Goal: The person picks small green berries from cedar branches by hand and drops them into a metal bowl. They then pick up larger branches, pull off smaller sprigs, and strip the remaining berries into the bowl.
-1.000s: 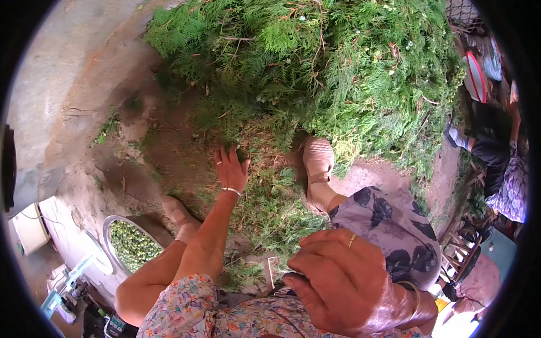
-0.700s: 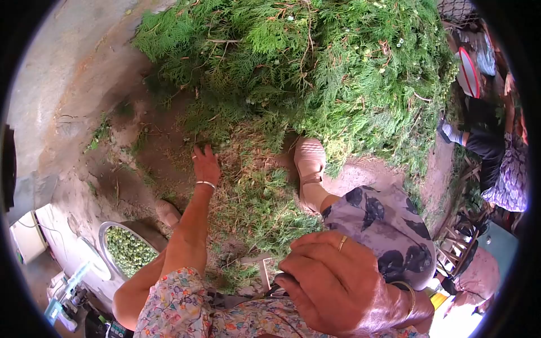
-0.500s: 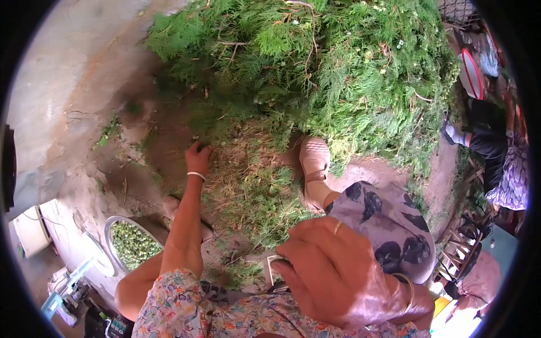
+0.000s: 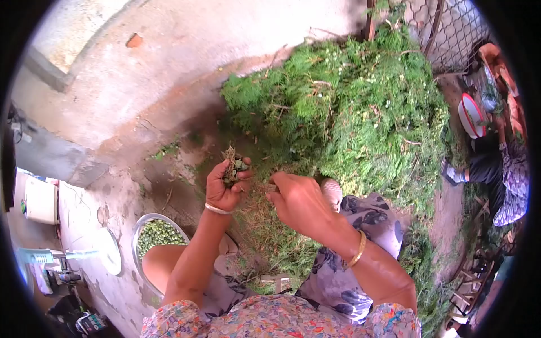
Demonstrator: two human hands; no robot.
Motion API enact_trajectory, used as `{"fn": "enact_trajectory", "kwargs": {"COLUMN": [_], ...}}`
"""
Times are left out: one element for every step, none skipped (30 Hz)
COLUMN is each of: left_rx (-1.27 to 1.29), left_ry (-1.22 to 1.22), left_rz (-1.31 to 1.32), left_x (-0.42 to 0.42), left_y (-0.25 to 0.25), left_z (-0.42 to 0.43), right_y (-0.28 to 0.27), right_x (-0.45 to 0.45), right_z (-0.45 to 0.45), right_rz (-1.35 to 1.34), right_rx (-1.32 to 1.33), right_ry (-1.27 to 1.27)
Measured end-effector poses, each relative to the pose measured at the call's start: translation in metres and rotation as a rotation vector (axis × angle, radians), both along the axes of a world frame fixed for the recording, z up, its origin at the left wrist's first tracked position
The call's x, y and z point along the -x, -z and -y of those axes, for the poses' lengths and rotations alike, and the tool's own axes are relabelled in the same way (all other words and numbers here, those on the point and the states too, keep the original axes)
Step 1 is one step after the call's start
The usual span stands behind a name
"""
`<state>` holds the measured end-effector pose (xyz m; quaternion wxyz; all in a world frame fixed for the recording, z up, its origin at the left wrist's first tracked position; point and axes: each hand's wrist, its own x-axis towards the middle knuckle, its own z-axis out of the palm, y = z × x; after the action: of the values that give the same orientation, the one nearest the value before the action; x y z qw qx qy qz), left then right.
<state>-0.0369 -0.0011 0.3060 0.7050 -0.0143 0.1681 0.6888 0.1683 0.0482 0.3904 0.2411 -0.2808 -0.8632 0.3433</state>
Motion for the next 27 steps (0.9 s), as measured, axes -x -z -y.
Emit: {"fn": "enact_trajectory", "kwargs": {"left_rx": [-0.022,-0.015,-0.002,0.084,0.077,0.06,0.043,0.033,0.051,0.073,0.073,0.091,0.114,0.123,0.141,0.16,0.173,0.176,0.176,0.182,0.199,0.216,0.222,0.253,0.286,0.292,0.272], "left_ry": [-0.007,0.014,0.033,0.04,0.028,0.062,0.097,0.089,0.049,0.01,0.001,-0.034,-0.067,-0.07,-0.112,-0.15,-0.149,-0.156,-0.159,-0.154,-0.167,-0.18,-0.175,-0.177,-0.179,-0.174,-0.158], "left_rz": [-0.011,-0.039,-0.064,-0.128,-0.133,-0.135,-0.136,-0.138,-0.177,-0.213,-0.206,-0.223,-0.239,-0.226,-0.332,-0.441,-0.433,-0.47,-0.504,-0.497,-0.508,-0.52,-0.517,-0.488,-0.458,-0.452,-0.449], "left_x": [-0.001,-0.002,-0.001,0.001,0.004,0.009,0.014,0.016,0.016,0.017,0.017,0.018,0.019,0.019,0.019,0.018,0.018,0.017,0.016,0.015,0.014,0.013,0.013,0.012,0.011,0.011,0.012], "left_y": [-0.019,-0.037,-0.052,-0.066,-0.074,-0.08,-0.086,-0.09,-0.09,-0.089,-0.088,-0.084,-0.081,-0.078,-0.076,-0.075,-0.075,-0.076,-0.076,-0.076,-0.075,-0.074,-0.072,-0.071,-0.07,-0.068,-0.066], "left_z": [0.006,0.012,0.017,0.022,0.029,0.034,0.037,0.039,0.041,0.044,0.046,0.048,0.051,0.052,0.054,0.056,0.056,0.054,0.052,0.049,0.047,0.046,0.045,0.044,0.043,0.043,0.043], "right_y": [-0.006,-0.019,-0.032,-0.043,-0.052,-0.06,-0.063,-0.064,-0.062,-0.055,-0.044,-0.033,-0.023,-0.014,-0.007,-0.003,-0.002,-0.011,-0.016,-0.016,-0.01,-0.002,0.003,0.003,0.001,0.0,-0.001], "right_x": [0.007,0.013,0.021,0.029,0.037,0.045,0.052,0.06,0.067,0.074,0.079,0.084,0.088,0.09,0.092,0.093,0.093,0.092,0.092,0.094,0.095,0.097,0.098,0.099,0.099,0.098,0.097], "right_z": [0.0,0.001,0.002,0.004,0.007,0.009,0.011,0.012,0.013,0.014,0.015,0.016,0.017,0.016,0.016,0.016,0.014,0.01,0.006,0.004,0.002,0.0,-0.001,-0.001,0.0,0.0,-0.001], "right_rz": [-0.096,-0.091,-0.097,-0.159,-0.218,-0.247,-0.251,-0.217,-0.179,-0.171,-0.164,-0.175,-0.186,-0.174,-0.193,-0.214,-0.206,-0.201,-0.192,-0.207,-0.204,-0.238,-0.272,-0.27,-0.269,-0.265,-0.262], "right_rx": [0.025,0.072,0.057,0.135,0.215,0.186,0.176,0.191,0.208,0.169,0.169,0.171,0.179,0.188,0.305,0.423,0.435,0.636,0.834,0.861,0.867,0.827,0.786,0.792,0.763,0.733,0.737], "right_ry": [0.001,0.01,0.0,0.016,0.032,0.012,0.0,-0.031,-0.062,-0.076,-0.085,-0.102,-0.117,-0.12,-0.122,-0.12,-0.12,-0.109,-0.091,-0.074,-0.067,-0.062,-0.057,-0.05,-0.058,-0.066,-0.064]}}
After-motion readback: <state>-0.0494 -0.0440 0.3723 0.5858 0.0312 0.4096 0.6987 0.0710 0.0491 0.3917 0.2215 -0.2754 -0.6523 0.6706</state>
